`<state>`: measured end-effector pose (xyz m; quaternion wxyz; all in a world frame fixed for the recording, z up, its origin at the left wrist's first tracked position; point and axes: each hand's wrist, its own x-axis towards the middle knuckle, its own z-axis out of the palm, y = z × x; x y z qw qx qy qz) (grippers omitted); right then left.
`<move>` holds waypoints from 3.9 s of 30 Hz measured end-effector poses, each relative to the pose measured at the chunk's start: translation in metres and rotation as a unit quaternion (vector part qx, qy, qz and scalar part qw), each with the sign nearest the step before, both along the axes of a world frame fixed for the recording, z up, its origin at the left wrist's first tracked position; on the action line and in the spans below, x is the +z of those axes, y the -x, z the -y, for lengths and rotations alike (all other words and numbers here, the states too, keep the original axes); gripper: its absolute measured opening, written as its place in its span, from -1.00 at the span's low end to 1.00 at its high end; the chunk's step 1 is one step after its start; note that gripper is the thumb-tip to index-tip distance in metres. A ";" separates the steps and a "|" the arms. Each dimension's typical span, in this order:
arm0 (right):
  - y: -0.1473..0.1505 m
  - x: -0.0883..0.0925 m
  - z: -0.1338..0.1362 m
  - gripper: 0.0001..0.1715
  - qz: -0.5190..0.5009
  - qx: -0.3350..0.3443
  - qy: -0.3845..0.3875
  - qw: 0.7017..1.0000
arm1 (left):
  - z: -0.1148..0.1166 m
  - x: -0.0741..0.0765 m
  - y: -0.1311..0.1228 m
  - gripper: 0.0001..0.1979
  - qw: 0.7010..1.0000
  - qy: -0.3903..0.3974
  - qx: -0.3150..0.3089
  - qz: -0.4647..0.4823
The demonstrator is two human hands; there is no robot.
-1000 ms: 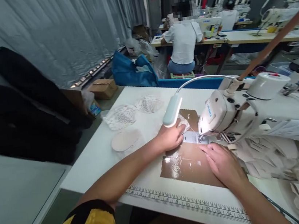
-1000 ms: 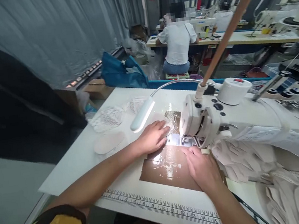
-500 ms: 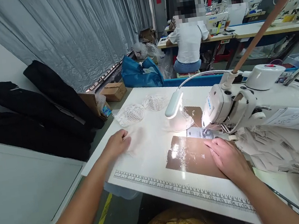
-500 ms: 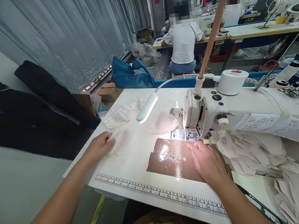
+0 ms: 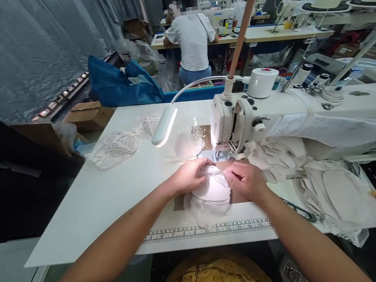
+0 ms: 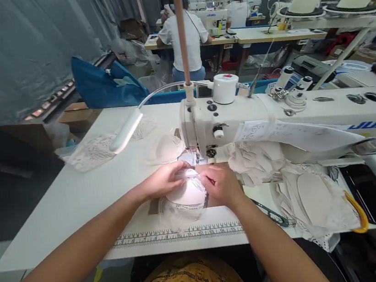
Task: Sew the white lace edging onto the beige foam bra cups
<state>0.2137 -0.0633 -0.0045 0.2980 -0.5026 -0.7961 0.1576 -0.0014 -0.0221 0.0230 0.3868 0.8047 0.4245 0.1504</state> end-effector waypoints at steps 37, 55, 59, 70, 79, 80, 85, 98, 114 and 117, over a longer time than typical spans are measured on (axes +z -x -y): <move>0.013 -0.004 -0.005 -0.75 0.208 -0.039 -0.003 0.977 | -0.015 -0.028 -0.005 -0.64 0.924 -0.331 -0.137 -0.131; 0.008 -0.002 -0.008 -0.58 0.156 -0.061 0.042 0.985 | -0.017 -0.011 -0.002 -0.71 0.920 -0.313 -0.203 -0.117; 0.006 -0.004 -0.007 -0.57 0.158 -0.066 0.026 0.985 | -0.014 -0.016 0.002 -0.74 0.924 -0.308 -0.199 -0.109; 0.010 -0.004 -0.006 -0.55 0.179 -0.022 -0.037 0.983 | -0.017 -0.020 0.004 -0.77 0.927 -0.312 -0.198 -0.073; 0.011 -0.012 -0.008 -0.54 0.199 -0.034 -0.034 0.979 | -0.026 -0.024 0.007 -0.75 0.927 -0.314 -0.191 -0.067; 0.011 -0.012 -0.008 -0.52 0.203 -0.039 -0.027 0.978 | -0.027 -0.024 0.007 -0.74 0.927 -0.318 -0.189 -0.068; 0.013 -0.015 -0.009 -0.46 0.210 -0.060 -0.025 0.975 | -0.028 -0.021 0.005 -0.74 0.918 -0.341 -0.183 -0.089; 0.012 -0.009 -0.008 -0.54 0.165 -0.052 -0.017 0.985 | -0.028 -0.025 0.007 -0.66 0.899 -0.347 -0.260 -0.063; 0.018 -0.012 -0.012 -0.55 0.240 -0.075 0.012 0.968 | -0.031 -0.031 0.006 -0.64 0.913 -0.341 -0.206 -0.086; 0.017 -0.013 -0.011 -0.56 0.229 -0.075 0.003 0.970 | -0.032 -0.031 0.006 -0.62 0.910 -0.347 -0.208 -0.088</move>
